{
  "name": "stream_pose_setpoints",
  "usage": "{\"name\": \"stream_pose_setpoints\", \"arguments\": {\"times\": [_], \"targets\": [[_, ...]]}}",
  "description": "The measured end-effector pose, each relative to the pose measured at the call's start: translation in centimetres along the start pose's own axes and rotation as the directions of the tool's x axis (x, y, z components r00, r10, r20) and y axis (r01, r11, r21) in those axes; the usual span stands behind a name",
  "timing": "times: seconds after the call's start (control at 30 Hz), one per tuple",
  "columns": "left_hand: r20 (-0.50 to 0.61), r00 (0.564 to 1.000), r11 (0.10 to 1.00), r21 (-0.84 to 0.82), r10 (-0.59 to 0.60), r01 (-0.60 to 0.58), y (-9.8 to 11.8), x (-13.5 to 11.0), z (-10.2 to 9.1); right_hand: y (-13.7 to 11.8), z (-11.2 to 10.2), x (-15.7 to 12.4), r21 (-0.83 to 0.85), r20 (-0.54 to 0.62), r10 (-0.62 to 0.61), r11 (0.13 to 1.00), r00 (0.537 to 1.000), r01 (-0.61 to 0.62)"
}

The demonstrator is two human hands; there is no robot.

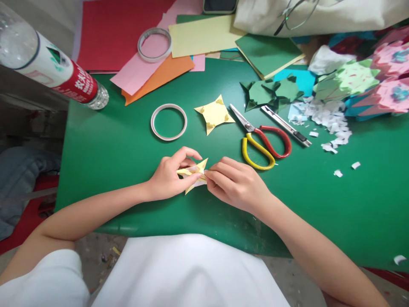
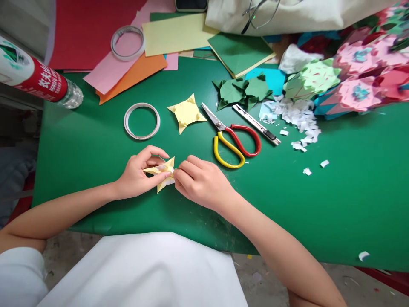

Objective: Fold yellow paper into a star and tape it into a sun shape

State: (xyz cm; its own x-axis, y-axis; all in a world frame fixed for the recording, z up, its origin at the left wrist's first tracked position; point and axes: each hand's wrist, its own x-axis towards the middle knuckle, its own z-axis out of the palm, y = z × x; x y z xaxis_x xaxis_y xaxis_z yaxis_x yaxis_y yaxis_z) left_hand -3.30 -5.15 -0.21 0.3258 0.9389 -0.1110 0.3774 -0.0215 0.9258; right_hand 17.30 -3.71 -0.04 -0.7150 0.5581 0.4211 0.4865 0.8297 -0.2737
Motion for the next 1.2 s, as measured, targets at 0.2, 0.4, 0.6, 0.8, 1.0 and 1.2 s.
{"name": "stream_pose_setpoints", "arguments": {"times": [0.2,0.4,0.6,0.8,1.0,1.2], "targets": [[0.001,1.000,0.999,0.046,0.021,-0.021,0.2,0.1,-0.1,0.6,-0.4,-0.1,0.139,0.061,0.019,0.990,0.998,-0.028],[0.000,1.000,0.998,0.066,-0.003,0.003,0.3,0.1,-0.1,0.0,-0.3,-0.1,0.069,0.030,0.034,0.997,0.999,-0.036],[-0.017,1.000,0.997,0.077,0.009,-0.008,0.3,0.2,0.1,-0.7,0.1,-0.1,-0.116,-0.007,0.018,0.993,1.000,-0.018],[-0.019,1.000,0.996,0.088,0.024,-0.022,0.3,0.2,0.1,-0.3,0.4,-0.1,-0.090,-0.025,0.022,0.996,0.999,-0.025],[-0.022,1.000,0.996,0.083,0.010,-0.008,0.4,0.2,0.0,-0.2,0.0,0.0,-0.007,-0.004,0.034,0.999,0.999,-0.034],[-0.023,1.000,0.997,0.079,0.010,-0.008,0.3,0.1,0.1,-0.5,0.0,0.1,-0.056,-0.008,0.042,0.998,0.999,-0.042]]}}
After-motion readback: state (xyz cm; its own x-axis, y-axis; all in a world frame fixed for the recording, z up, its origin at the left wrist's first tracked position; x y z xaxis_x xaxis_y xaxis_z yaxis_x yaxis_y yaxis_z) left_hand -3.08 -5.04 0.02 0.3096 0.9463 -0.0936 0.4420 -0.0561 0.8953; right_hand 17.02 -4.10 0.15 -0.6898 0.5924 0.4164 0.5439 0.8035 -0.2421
